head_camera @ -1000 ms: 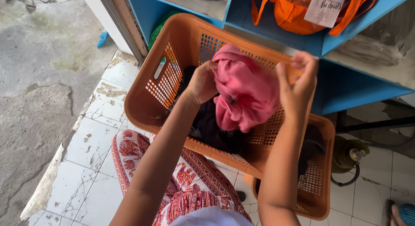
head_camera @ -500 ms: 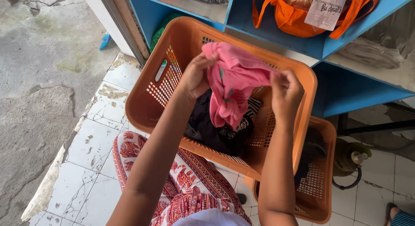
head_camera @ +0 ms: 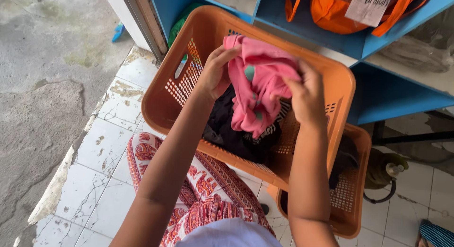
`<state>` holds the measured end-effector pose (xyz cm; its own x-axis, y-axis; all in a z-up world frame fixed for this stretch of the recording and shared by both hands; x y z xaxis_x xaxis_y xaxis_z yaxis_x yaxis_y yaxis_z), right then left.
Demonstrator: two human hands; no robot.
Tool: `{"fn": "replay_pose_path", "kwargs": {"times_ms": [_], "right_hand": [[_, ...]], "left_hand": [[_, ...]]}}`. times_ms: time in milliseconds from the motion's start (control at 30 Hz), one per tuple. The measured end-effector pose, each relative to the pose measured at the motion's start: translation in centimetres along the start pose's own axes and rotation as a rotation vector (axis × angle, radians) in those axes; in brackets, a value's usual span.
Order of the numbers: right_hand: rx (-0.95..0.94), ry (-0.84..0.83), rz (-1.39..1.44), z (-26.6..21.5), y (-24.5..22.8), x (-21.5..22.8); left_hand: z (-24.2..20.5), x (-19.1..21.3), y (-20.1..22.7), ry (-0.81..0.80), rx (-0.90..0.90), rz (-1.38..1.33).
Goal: The person picks up dark and pink garments from a basket, shakes them out, and places them back into the basket one by one by hand.
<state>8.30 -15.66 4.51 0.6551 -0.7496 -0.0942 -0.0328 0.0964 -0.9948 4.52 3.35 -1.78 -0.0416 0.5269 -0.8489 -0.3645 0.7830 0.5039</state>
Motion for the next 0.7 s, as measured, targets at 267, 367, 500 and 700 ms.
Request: {"fn": "replay_pose_path", "kwargs": {"times_ms": [267,367,500,700], "right_hand": [[0.176,0.122,0.360,-1.1,-4.9,2.9],[0.292,0.117,0.393,-1.9,-6.7,3.8],[0.358,0.284,0.323,-3.0,-8.2,5.6],[0.274,0.301,-0.178,-4.0,-4.6,3.8]], "left_hand": [[-8.1,-3.1,-0.6,-0.103,-0.763,1.007],[-6.8,-1.0,-3.8,-0.144,-0.380,1.535],[-5.3,3.1,-5.9,-0.121,0.076,0.924],[-4.5,3.4,-6.3,0.100,0.310,-0.067]]}}
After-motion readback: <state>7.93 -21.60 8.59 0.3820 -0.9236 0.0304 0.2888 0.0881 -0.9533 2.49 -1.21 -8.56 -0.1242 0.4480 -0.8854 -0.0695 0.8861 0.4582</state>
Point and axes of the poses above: each hand's wrist, its own z-axis towards the middle knuckle, its own x-axis out of the back of the hand, y = z × x, the point moved 6 cm from there along z, towards the middle knuckle, and after that the axes turned 10 degrees about -x, right-handed, at the moved point
